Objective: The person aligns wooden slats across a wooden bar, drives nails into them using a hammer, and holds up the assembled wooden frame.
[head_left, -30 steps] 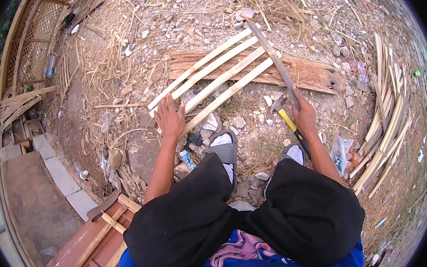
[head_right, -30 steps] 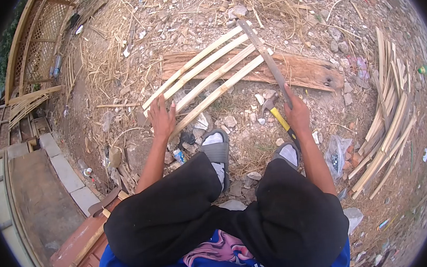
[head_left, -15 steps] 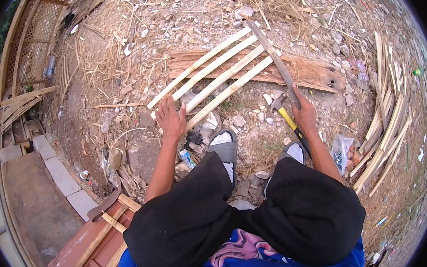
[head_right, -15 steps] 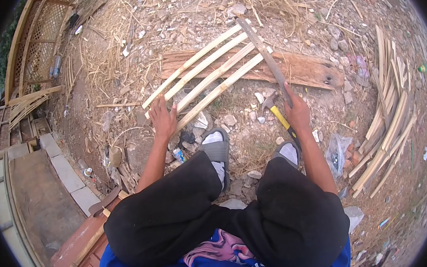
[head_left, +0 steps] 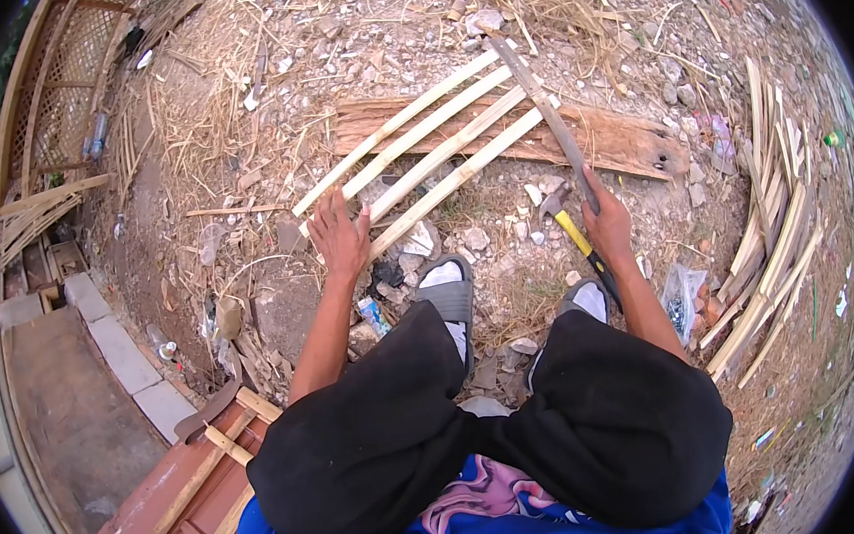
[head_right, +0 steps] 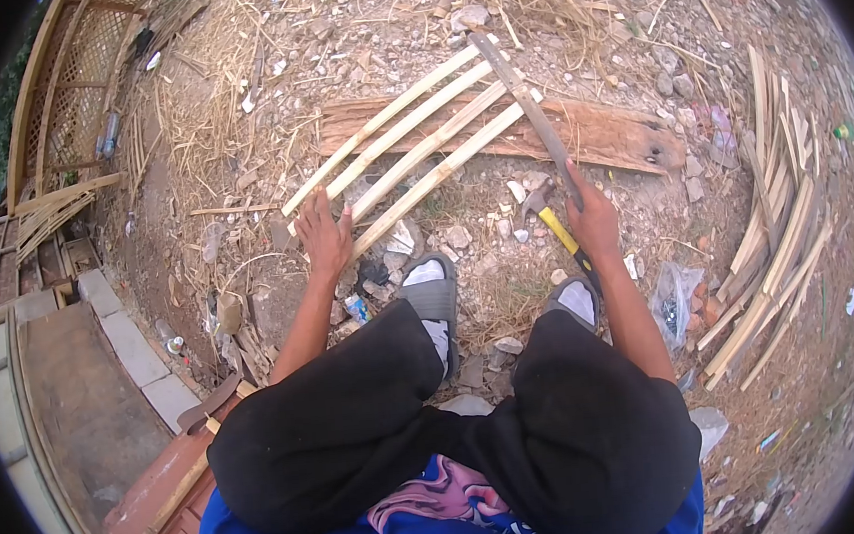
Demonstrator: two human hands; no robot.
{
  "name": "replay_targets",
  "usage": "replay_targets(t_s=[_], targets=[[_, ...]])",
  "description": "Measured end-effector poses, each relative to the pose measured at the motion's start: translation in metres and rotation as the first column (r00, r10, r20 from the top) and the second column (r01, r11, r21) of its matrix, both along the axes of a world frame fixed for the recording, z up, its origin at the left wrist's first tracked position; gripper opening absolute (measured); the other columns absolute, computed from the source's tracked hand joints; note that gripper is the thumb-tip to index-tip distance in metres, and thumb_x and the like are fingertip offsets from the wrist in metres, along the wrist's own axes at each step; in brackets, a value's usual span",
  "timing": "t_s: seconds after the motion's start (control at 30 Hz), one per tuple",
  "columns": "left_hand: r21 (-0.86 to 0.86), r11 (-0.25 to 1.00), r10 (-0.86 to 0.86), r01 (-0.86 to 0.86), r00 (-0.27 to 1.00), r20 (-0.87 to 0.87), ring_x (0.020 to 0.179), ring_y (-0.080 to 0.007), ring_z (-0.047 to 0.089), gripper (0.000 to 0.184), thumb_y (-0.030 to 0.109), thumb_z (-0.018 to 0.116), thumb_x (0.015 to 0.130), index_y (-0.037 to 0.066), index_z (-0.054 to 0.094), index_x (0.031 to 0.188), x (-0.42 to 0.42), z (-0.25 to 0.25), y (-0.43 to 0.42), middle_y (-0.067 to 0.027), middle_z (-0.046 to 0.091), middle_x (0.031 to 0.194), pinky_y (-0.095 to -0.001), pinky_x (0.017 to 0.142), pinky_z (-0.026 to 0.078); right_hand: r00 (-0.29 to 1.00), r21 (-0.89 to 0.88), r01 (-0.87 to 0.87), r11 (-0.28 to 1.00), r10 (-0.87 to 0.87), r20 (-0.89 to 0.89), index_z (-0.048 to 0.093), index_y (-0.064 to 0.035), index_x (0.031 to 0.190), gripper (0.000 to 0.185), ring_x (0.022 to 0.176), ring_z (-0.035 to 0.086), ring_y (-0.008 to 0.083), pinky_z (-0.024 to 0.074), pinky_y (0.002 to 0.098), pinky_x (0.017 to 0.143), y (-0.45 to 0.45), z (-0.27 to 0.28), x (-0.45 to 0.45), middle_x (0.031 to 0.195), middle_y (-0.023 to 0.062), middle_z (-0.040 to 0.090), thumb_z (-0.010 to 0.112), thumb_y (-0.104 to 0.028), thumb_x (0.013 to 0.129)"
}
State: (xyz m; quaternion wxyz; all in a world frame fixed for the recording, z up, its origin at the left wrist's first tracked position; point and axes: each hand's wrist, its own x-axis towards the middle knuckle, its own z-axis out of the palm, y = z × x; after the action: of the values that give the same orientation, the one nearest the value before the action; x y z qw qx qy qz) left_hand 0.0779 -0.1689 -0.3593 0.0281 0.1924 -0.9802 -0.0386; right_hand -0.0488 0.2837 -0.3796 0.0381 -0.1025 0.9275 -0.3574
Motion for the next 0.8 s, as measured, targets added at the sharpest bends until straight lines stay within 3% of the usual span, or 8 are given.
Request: replay_targets(t_s=[0.33, 0.67, 0.8], targets=[[0.004, 1.0, 0.015, -0.015, 1.0, 0.006, 0.143, -0.0361, 0.027, 0.071, 0.045, 0.056, 0.098, 0.012, 0.029, 0.155, 0.0, 0.003, 0.001, -0.0156, 0.035, 0.149, -0.062, 0.116, 0.016, 0.999, -0.027, -0.018, 0.999, 0.019, 0.026, 0.048, -0.0301, 0.147, 0.073, 0.095, 0.068, 0.0387, 0.0551, 0.0444, 0.081, 0.0, 0.006, 0.0, 0.112, 0.0209, 0.069, 0.069, -0.004, 0.082], [-0.001, 1.0, -0.006, 0.006, 1.0, 0.002, 0.142, -0.037, 0.029, 0.069, 0.044, 0.056, 0.098, 0.011, 0.03, 0.153, -0.002, -0.001, -0.001, -0.0171, 0.035, 0.15, -0.0625, 0.116, 0.017, 0.999, -0.058, -0.046, 0.997, 0.046, -0.015, 0.048, -0.0293, 0.147, 0.071, 0.087, 0.067, 0.0399, 0.054, 0.0471, 0.077, 0.004, -0.006, -0.002, 0.098, 0.0208, 0.068, 0.069, -0.007, 0.084], [0.018, 0.999, -0.047, 0.048, 0.998, -0.043, 0.141, -0.0372, 0.031, 0.067, 0.043, 0.055, 0.099, 0.007, 0.034, 0.151, -0.001, -0.003, -0.002, -0.0175, 0.037, 0.148, -0.0633, 0.115, 0.019, 0.998, 0.003, -0.052, 0.999, 0.052, 0.045, 0.046, -0.0374, 0.147, 0.072, 0.088, 0.069, 0.038, 0.0558, 0.0463, 0.076, 0.01, -0.006, -0.008, 0.102, 0.0195, 0.07, 0.07, -0.011, 0.084]])
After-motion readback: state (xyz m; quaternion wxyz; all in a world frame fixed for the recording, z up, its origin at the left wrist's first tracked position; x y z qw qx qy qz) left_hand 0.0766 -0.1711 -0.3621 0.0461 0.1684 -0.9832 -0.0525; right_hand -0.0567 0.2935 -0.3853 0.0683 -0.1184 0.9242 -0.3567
